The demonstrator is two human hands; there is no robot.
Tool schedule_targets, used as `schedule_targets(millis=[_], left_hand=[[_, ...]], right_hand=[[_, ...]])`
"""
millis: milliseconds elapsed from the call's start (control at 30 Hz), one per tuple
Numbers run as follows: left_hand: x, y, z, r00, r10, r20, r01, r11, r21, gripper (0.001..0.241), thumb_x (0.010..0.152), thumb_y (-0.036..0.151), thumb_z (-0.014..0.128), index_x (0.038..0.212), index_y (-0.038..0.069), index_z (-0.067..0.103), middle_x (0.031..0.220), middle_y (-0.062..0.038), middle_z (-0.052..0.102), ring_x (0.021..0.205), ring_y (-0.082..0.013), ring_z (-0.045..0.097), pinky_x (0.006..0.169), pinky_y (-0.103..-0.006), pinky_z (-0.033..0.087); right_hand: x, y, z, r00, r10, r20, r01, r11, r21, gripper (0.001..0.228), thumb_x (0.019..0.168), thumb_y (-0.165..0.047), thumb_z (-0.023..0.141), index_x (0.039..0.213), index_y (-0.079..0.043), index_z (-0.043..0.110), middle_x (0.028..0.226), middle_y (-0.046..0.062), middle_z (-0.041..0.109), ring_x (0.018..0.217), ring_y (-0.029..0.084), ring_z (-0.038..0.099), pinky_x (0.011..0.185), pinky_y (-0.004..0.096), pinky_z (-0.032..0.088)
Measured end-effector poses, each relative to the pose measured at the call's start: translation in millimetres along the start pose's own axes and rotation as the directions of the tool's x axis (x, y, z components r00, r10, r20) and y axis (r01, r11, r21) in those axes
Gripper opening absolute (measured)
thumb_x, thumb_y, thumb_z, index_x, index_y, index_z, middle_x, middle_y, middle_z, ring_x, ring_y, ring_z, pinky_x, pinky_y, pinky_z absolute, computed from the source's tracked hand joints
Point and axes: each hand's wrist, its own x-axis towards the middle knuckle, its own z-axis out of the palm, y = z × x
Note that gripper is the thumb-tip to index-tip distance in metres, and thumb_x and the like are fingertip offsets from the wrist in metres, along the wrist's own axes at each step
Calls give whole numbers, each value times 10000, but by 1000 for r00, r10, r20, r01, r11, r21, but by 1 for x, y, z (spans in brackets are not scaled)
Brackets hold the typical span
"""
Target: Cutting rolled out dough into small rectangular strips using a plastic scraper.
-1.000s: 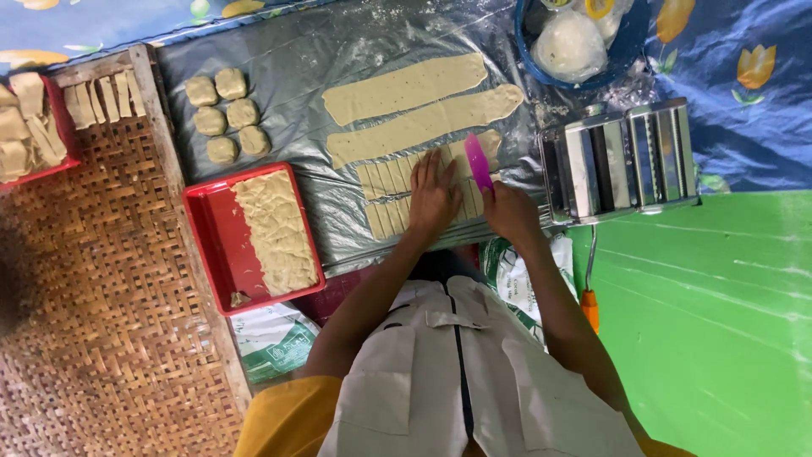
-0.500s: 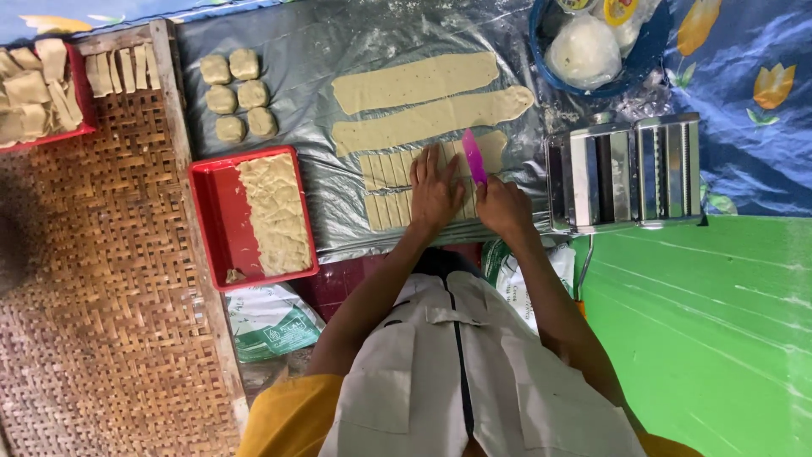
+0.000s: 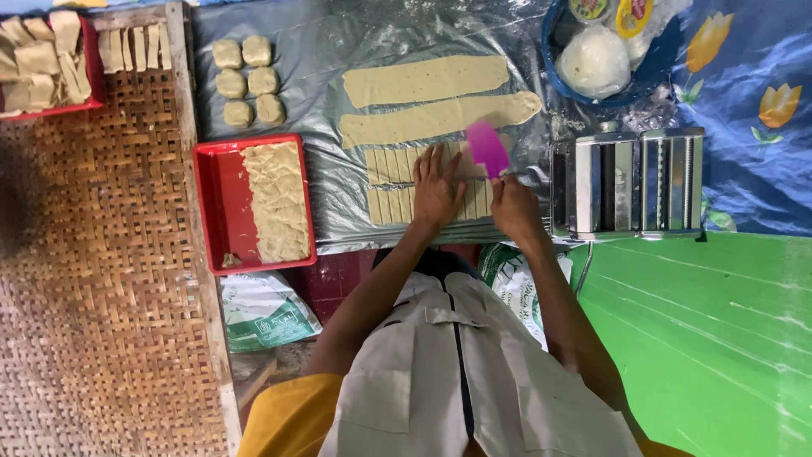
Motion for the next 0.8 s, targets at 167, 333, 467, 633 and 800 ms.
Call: schedule_targets(millis=[167, 333, 467, 633, 800], left_hand=[[6, -4, 4, 998, 8, -65, -10, 1000, -29, 464, 925, 335, 606, 1368, 198, 611, 1490, -165, 466, 1484, -374, 347, 1195, -580, 271], [12, -2, 1, 997, 25, -68, -26, 1000, -12, 426, 942, 322, 569, 1348, 209, 629, 1461, -163, 493, 1473, -379, 361, 1185, -577, 285], [17, 4, -2, 997, 24, -71, -25, 1000, -2, 435, 934, 319, 583, 1352, 213, 639, 1496, -171, 467, 1487, -390, 338, 1190, -582, 274], [15, 1, -2, 998, 8, -60, -10, 1000, -30, 422, 941, 328, 567, 1336, 211, 662, 1512, -181, 456, 1490, -395, 334, 1202, -580, 254], [16, -4, -1, 996, 18, -82, -20, 1000, -21, 411, 925, 315, 583, 1311, 211, 676, 1505, -177, 462, 1488, -390, 340, 1201, -581, 256]], right_hand=[[0, -5, -17, 999, -15, 29, 17, 998, -57, 392, 1044, -269, 402, 1223, 27, 587, 1012, 367, 696, 1036, 592, 656, 865, 663, 520], [-5, -8, -29, 996, -83, 14, 84, 986, -144, 342, 1013, -219, 467, 1160, 9, 676, 944, 347, 706, 973, 584, 676, 785, 644, 557], [-2, -11, -31, 997, -76, 25, 79, 980, -180, 361, 1004, -259, 471, 1149, -30, 709, 951, 333, 719, 971, 565, 689, 796, 641, 562], [7, -2, -21, 997, -73, 23, 75, 981, -177, 372, 999, -264, 462, 1171, -45, 707, 954, 328, 721, 951, 571, 691, 781, 639, 565], [8, -4, -17, 999, -52, 6, 52, 980, -190, 349, 999, -266, 462, 1131, -57, 709, 915, 313, 725, 928, 558, 700, 761, 638, 567]])
